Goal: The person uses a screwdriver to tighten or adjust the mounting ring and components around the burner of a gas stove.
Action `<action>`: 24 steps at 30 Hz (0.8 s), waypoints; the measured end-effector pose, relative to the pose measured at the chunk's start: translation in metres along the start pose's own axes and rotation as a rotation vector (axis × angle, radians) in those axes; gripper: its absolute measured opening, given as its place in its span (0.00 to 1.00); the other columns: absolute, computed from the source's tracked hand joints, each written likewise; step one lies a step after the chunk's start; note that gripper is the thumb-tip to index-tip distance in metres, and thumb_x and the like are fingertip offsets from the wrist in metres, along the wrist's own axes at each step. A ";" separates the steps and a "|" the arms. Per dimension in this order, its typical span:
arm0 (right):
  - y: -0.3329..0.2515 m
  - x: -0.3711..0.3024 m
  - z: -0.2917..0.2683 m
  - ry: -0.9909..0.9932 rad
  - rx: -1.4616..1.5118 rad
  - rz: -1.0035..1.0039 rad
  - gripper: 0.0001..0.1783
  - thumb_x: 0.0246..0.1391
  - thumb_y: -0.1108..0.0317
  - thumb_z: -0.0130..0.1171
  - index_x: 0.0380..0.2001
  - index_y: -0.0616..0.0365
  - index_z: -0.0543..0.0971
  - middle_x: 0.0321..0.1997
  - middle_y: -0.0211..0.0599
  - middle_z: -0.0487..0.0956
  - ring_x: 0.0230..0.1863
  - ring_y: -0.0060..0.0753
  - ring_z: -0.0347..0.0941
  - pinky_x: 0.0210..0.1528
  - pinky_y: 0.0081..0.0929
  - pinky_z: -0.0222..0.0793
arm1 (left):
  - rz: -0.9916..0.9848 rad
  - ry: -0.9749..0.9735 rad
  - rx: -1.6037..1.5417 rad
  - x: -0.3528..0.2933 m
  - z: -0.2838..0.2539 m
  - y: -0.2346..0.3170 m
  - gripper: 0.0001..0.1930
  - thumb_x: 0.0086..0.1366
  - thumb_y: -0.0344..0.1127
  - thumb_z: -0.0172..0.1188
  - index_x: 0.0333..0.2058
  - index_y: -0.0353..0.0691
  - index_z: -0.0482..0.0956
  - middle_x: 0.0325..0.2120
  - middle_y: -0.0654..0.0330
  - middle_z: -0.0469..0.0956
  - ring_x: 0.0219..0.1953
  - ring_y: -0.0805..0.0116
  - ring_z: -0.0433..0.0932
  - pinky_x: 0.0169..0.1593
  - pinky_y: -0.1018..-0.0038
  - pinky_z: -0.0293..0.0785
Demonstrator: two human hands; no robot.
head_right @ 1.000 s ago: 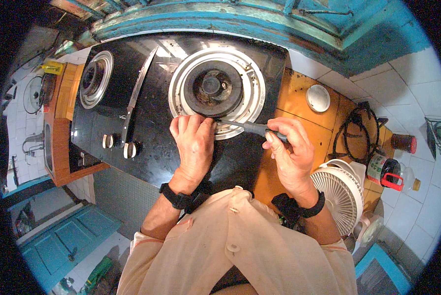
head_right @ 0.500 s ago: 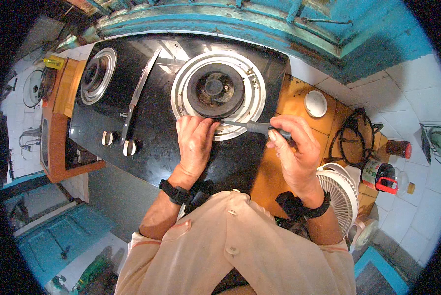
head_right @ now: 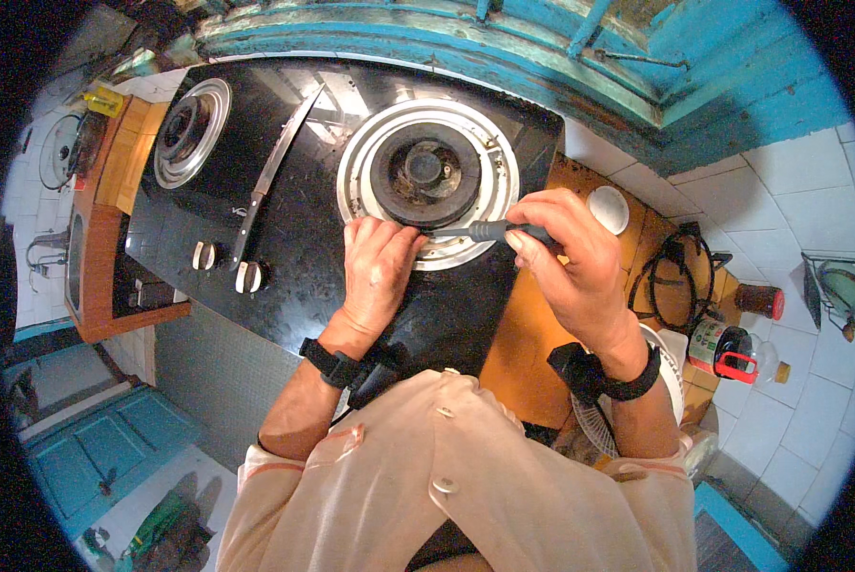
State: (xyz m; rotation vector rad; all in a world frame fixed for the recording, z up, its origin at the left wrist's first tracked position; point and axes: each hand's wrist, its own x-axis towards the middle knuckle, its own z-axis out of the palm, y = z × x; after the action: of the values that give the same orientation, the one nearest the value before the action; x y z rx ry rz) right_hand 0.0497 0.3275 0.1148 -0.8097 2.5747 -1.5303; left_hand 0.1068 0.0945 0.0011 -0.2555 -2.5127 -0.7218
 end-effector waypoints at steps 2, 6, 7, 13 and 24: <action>-0.008 0.008 -0.003 -0.050 -0.027 -0.012 0.09 0.56 0.79 0.63 0.41 0.65 0.80 0.41 0.41 0.80 0.35 0.31 0.78 0.35 0.26 0.76 | 0.048 0.017 -0.030 0.001 0.001 -0.003 0.08 0.55 0.31 0.68 0.33 0.38 0.81 0.25 0.61 0.72 0.35 0.58 0.73 0.47 0.60 0.69; -0.009 0.022 0.000 -0.086 -0.161 -0.253 0.12 0.52 0.80 0.66 0.41 0.63 0.80 0.41 0.43 0.80 0.40 0.41 0.80 0.40 0.31 0.76 | 0.058 -0.007 -0.040 0.001 -0.001 -0.005 0.08 0.55 0.31 0.68 0.33 0.38 0.81 0.25 0.60 0.72 0.35 0.58 0.73 0.47 0.60 0.69; -0.011 0.022 0.001 -0.088 -0.161 -0.254 0.12 0.52 0.80 0.66 0.41 0.63 0.80 0.41 0.43 0.80 0.40 0.41 0.80 0.40 0.31 0.76 | 0.063 -0.015 -0.047 0.001 -0.001 -0.005 0.08 0.54 0.31 0.68 0.33 0.38 0.81 0.26 0.60 0.72 0.35 0.57 0.73 0.47 0.59 0.69; -0.015 0.022 0.005 -0.077 -0.259 -0.326 0.14 0.50 0.81 0.68 0.41 0.62 0.79 0.42 0.44 0.80 0.42 0.46 0.79 0.42 0.34 0.76 | 0.035 -0.042 -0.069 0.002 -0.004 -0.003 0.09 0.54 0.30 0.70 0.33 0.37 0.82 0.27 0.59 0.74 0.35 0.56 0.74 0.47 0.60 0.70; -0.017 0.020 0.002 -0.095 -0.213 -0.301 0.14 0.50 0.81 0.68 0.40 0.62 0.80 0.41 0.44 0.81 0.41 0.46 0.80 0.42 0.34 0.76 | -0.084 -0.010 -0.129 -0.001 -0.001 0.000 0.08 0.54 0.27 0.71 0.33 0.37 0.82 0.29 0.58 0.77 0.36 0.55 0.74 0.47 0.60 0.68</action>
State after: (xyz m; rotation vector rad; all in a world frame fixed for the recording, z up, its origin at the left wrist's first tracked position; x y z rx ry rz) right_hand 0.0396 0.3102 0.1321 -1.3098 2.6720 -1.2505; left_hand 0.1086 0.0938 0.0016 -0.1999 -2.5019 -0.9194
